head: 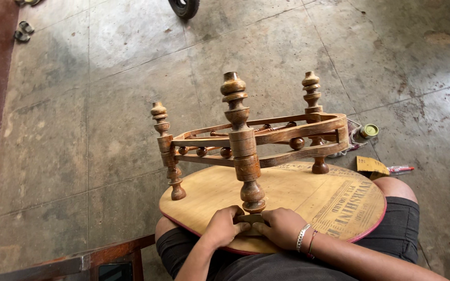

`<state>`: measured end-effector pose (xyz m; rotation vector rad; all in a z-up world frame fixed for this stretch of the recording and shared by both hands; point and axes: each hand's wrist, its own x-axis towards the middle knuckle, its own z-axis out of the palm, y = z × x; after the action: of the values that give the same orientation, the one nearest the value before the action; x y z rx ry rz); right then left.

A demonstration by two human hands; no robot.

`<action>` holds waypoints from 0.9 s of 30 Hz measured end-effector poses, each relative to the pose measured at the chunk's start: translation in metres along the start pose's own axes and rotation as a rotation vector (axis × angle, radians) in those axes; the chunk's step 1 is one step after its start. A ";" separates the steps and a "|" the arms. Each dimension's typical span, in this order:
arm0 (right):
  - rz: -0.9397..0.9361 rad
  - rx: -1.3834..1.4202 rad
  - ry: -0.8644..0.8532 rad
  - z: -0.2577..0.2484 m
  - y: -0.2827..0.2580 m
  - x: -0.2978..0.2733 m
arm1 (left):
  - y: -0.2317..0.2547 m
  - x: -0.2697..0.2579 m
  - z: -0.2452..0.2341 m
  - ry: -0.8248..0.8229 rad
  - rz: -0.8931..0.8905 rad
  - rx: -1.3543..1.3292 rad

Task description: The person sands the surfaces of a decorative wooden stand by hand using sandpaper. They hold the stand on a board on their lap, rotating it to reach the different legs and frame pieces.

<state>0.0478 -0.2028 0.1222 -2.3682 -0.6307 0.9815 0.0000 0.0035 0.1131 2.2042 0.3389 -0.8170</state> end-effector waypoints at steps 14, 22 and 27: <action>-0.021 -0.060 -0.097 -0.003 0.022 -0.003 | -0.010 0.039 0.022 -0.357 0.007 -0.631; -0.108 -0.029 -0.071 0.004 0.004 -0.003 | -0.043 0.062 0.008 -0.683 0.076 -0.847; -0.169 -0.026 0.021 -0.003 0.017 -0.003 | -0.051 0.065 0.022 -0.548 0.094 -0.838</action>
<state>0.0523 -0.2181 0.1158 -2.3010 -0.8248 0.8781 0.0165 0.0215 0.0311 1.1619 0.2366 -0.9618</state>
